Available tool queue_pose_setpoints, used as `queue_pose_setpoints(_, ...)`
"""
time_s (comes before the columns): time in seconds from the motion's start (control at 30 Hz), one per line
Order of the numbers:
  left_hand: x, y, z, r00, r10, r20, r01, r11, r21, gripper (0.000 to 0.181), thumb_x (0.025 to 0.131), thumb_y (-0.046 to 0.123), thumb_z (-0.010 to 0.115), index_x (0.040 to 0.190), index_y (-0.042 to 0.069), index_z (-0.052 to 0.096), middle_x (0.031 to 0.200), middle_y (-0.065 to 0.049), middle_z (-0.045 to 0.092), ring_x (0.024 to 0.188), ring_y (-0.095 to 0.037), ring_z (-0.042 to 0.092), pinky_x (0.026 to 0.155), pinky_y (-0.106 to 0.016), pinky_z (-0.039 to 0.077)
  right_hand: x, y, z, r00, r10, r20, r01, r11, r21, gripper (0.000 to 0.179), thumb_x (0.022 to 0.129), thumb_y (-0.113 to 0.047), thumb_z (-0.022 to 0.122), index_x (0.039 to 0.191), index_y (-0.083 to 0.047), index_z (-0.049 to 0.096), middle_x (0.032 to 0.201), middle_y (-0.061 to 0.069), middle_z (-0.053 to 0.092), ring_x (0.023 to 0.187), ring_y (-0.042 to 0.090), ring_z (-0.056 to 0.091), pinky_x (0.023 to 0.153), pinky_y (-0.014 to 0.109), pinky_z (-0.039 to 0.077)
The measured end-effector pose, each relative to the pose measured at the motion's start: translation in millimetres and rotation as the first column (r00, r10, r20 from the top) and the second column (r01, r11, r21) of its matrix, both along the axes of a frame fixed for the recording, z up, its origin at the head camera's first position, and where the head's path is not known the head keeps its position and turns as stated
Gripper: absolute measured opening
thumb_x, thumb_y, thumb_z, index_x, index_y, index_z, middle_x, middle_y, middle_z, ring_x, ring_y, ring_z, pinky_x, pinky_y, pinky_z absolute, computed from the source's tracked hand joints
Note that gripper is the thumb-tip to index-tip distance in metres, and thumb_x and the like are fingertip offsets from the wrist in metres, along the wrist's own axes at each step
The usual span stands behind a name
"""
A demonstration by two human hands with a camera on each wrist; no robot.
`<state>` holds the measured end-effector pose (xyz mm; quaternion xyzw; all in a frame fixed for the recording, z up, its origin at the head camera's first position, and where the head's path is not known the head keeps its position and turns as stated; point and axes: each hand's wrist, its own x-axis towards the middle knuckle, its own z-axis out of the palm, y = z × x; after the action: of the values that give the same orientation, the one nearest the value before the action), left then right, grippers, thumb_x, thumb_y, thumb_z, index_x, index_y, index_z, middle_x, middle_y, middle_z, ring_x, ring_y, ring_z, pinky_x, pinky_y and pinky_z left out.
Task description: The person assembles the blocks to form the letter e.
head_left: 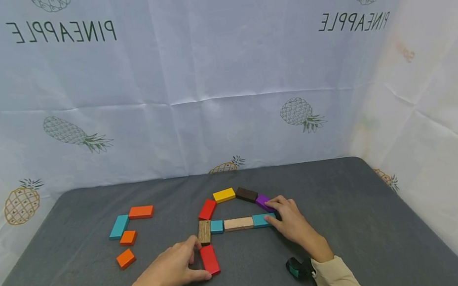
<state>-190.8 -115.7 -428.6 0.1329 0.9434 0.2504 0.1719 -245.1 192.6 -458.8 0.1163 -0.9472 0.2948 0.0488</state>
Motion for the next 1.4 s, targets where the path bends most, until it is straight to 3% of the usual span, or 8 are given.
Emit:
queue_pose_setpoints(1.1, -3.4, -3.0, -0.2, 1.000, 0.020, 0.009, -0.020, 1.000, -0.001, 0.059, 0.073, 0.039, 0.087, 0.118, 0.013, 0.058, 0.079, 0.001, 0.054, 0.071, -0.014, 0.051, 0.064, -0.031, 0.044, -0.7, 0.5, -0.3, 1.000, 0.005, -0.006, -0.005, 1.000, -0.001, 0.040, 0.094, -0.016, 0.068, 0.130, 0.001, 0.062, 0.129, 0.015, 0.058, 0.115, 0.034, 0.048, 0.096, 0.053, 0.045)
queue_pose_setpoints(1.4, -3.8, -8.9, 1.0, 1.000, 0.020, -0.010, -0.020, 0.999, 0.041, 0.061, 0.075, 0.043, 0.085, 0.120, 0.014, 0.057, 0.081, 0.001, 0.055, 0.072, -0.014, 0.050, 0.063, -0.030, 0.043, -0.3, 0.6, -0.6, 1.000, 0.000, -0.004, 0.000, 1.000, 0.003, 0.040, 0.094, -0.017, 0.068, 0.131, 0.000, 0.062, 0.130, 0.015, 0.057, 0.116, 0.034, 0.048, 0.096, 0.054, 0.045)
